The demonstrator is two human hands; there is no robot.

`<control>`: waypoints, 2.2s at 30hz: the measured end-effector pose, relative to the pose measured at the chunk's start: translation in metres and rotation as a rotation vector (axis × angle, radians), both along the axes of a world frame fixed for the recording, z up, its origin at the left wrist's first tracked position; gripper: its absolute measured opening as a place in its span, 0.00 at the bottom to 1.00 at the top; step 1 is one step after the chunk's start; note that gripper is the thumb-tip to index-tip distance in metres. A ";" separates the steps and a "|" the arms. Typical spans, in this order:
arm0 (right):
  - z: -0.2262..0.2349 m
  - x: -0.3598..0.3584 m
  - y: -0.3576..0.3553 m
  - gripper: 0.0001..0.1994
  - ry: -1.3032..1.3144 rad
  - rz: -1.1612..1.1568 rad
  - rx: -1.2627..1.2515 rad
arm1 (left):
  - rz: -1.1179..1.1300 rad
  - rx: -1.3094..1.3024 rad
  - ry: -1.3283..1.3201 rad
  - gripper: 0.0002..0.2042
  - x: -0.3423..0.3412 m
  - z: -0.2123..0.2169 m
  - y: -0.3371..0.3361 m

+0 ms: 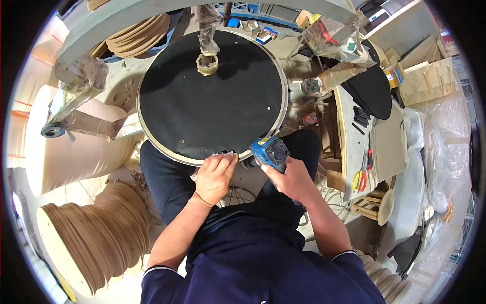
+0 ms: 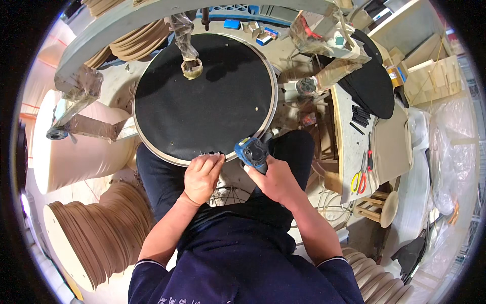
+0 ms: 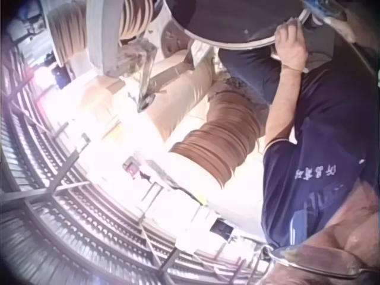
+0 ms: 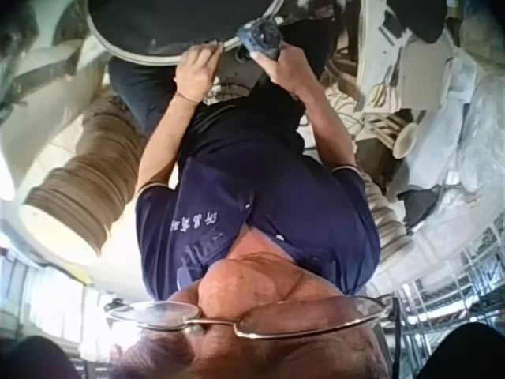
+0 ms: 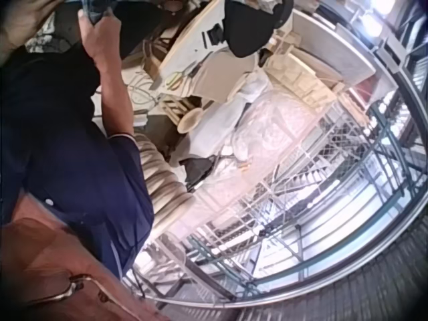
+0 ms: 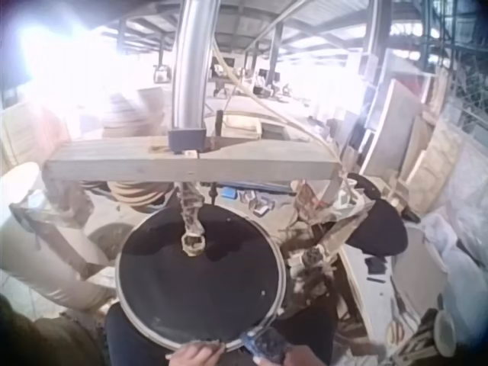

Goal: Upholster a stool by attaching fabric to a wooden base using a pneumatic stapler and then stacking the finished stool seats.

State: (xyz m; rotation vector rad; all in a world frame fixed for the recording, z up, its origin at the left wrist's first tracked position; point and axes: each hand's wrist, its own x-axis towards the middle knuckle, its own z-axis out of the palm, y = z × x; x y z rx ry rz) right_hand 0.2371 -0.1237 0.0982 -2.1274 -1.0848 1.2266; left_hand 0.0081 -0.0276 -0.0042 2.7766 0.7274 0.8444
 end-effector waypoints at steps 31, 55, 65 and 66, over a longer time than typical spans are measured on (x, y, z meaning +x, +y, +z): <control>0.000 0.026 0.002 0.15 0.041 -0.146 0.000 | 0.016 -0.146 -0.134 0.20 -0.018 0.028 0.025; -0.001 0.016 -0.001 0.21 -0.002 -0.042 0.010 | -0.030 -0.131 -0.108 0.21 -0.002 0.002 0.002; 0.009 0.016 0.003 0.19 0.074 -0.149 -0.054 | -0.143 -0.251 -0.162 0.22 0.017 -0.006 -0.004; 0.009 0.018 0.001 0.19 0.074 -0.142 -0.052 | -0.179 -0.292 -0.176 0.23 0.014 -0.005 -0.002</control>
